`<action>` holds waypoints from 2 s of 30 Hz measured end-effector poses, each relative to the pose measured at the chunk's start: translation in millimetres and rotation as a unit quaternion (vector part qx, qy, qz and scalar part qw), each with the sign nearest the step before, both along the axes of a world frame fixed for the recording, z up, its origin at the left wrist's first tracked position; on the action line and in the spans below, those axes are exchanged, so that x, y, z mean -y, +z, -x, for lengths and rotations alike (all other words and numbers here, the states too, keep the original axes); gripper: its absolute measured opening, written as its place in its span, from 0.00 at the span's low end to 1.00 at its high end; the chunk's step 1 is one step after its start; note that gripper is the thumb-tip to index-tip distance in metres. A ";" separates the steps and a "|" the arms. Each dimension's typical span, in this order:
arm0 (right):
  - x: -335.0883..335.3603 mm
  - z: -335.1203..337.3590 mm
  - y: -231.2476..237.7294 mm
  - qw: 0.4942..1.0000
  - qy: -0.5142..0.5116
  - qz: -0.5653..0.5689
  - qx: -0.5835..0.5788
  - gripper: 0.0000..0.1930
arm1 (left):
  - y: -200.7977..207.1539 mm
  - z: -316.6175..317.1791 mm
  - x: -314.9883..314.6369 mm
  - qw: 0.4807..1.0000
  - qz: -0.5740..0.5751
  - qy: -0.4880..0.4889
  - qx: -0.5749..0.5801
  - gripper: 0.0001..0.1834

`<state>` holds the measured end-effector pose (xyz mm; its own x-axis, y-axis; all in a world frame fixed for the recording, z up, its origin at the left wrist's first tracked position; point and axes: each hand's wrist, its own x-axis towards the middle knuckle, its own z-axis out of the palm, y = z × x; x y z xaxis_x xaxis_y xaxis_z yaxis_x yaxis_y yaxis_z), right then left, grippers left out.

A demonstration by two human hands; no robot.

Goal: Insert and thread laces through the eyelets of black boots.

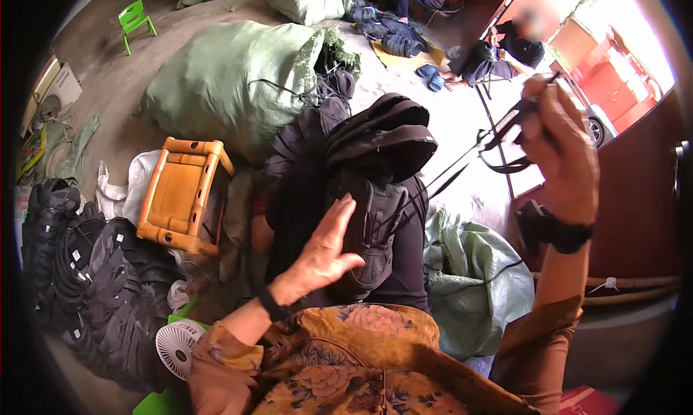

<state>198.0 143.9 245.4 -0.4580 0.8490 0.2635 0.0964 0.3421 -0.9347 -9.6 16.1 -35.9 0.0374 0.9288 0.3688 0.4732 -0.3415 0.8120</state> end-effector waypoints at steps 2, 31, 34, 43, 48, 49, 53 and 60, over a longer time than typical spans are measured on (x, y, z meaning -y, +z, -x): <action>3.5 -13.8 17.0 0.999 0.037 -0.003 -0.030 0.16 | 2.5 19.9 2.6 0.996 0.028 0.011 0.085 0.36; 65.0 -11.7 -265.1 0.932 0.037 -0.215 0.291 0.13 | 16.5 -56.7 21.9 0.994 -0.006 0.113 -0.008 0.26; 61.3 -14.7 -263.9 0.938 0.045 -0.223 0.261 0.12 | 18.5 -51.1 21.5 0.993 -0.012 0.119 -0.018 0.22; 60.8 -12.5 -252.2 0.912 0.066 -0.267 0.305 0.07 | 20.5 -16.1 15.1 0.931 -0.163 0.009 -0.326 0.13; 51.6 -6.8 -242.0 0.902 0.088 -0.261 0.333 0.11 | 23.4 -8.7 9.2 0.916 -0.118 -0.023 -0.384 0.11; 50.3 -5.5 -239.7 0.894 0.095 -0.266 0.347 0.11 | 24.0 -8.5 8.6 0.912 -0.118 -0.026 -0.391 0.12; 43.9 -1.7 -230.1 0.847 0.137 -0.276 0.433 0.10 | 25.9 -11.5 7.0 0.920 -0.161 -0.015 -0.356 0.11; 28.5 6.9 -222.9 0.828 0.193 -0.297 0.435 0.12 | 30.1 -8.1 3.0 0.887 -0.164 -0.076 -0.425 0.07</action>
<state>191.1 115.4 22.5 -0.9008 0.4341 0.0104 0.4209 0.8790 -0.2242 -1.5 13.1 -5.7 0.5476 0.7371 0.3961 0.7949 -0.6061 0.0289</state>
